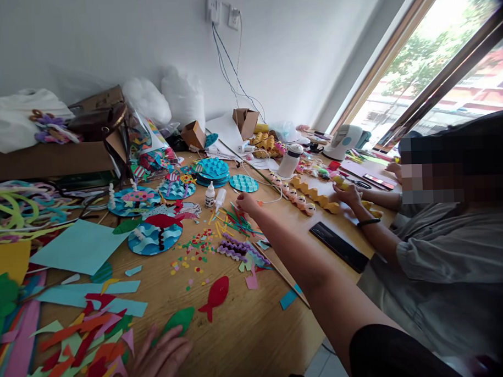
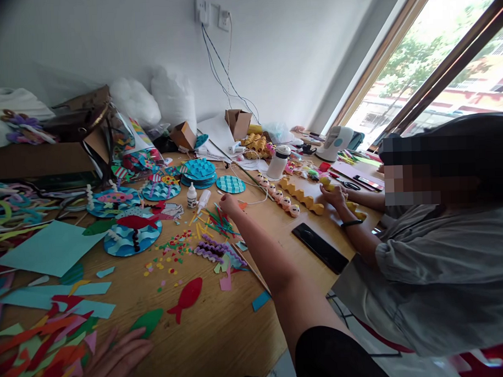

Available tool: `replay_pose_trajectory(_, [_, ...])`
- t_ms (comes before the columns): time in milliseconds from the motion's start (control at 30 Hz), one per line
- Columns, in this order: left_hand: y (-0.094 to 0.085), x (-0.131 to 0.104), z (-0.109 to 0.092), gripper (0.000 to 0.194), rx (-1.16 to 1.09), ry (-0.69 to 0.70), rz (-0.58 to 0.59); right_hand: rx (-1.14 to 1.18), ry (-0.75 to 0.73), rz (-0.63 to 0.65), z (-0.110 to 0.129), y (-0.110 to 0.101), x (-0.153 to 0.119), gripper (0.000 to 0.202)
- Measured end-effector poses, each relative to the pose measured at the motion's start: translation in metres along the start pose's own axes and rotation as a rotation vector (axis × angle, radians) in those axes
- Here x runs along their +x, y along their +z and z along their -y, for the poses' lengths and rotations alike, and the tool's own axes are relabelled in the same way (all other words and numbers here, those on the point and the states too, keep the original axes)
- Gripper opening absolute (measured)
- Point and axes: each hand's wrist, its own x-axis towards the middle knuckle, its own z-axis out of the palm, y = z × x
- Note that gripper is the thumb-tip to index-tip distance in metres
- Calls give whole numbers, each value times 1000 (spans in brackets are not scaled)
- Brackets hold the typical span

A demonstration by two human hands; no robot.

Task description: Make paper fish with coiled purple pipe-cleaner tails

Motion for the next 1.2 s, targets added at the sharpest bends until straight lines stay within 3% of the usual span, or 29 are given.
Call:
replay_pose_trajectory(200, [-11, 10, -17, 31, -53, -190, -81, -144, -185, -3, -3, -37, -56, 20])
replay_pose_trajectory(333, [-19, 17, -22, 30, -136, -219, -120, -257, -353, 109, -15, -57, -113, 13])
replay_pose_trajectory(467, [-25, 21, -23, 30, -169, -239, -136, -358, -443, 209, -35, -59, -165, 12])
replay_pose_trajectory(567, [-30, 23, -25, 30, -163, -223, -136, -395, -470, 225, -42, -52, -188, 14])
replay_pose_trajectory(667, [-34, 26, -28, 30, -157, -201, -132, -404, -485, 164, -39, -43, -193, 19])
replay_pose_trajectory(833, [-33, 24, -35, 34, -171, -220, -122, -427, -487, 63, -22, -27, -179, 23])
replay_pose_trajectory(1200, [-31, 12, -40, 39, -167, -326, -54, -505, -526, 38, -9, 1, -155, 17])
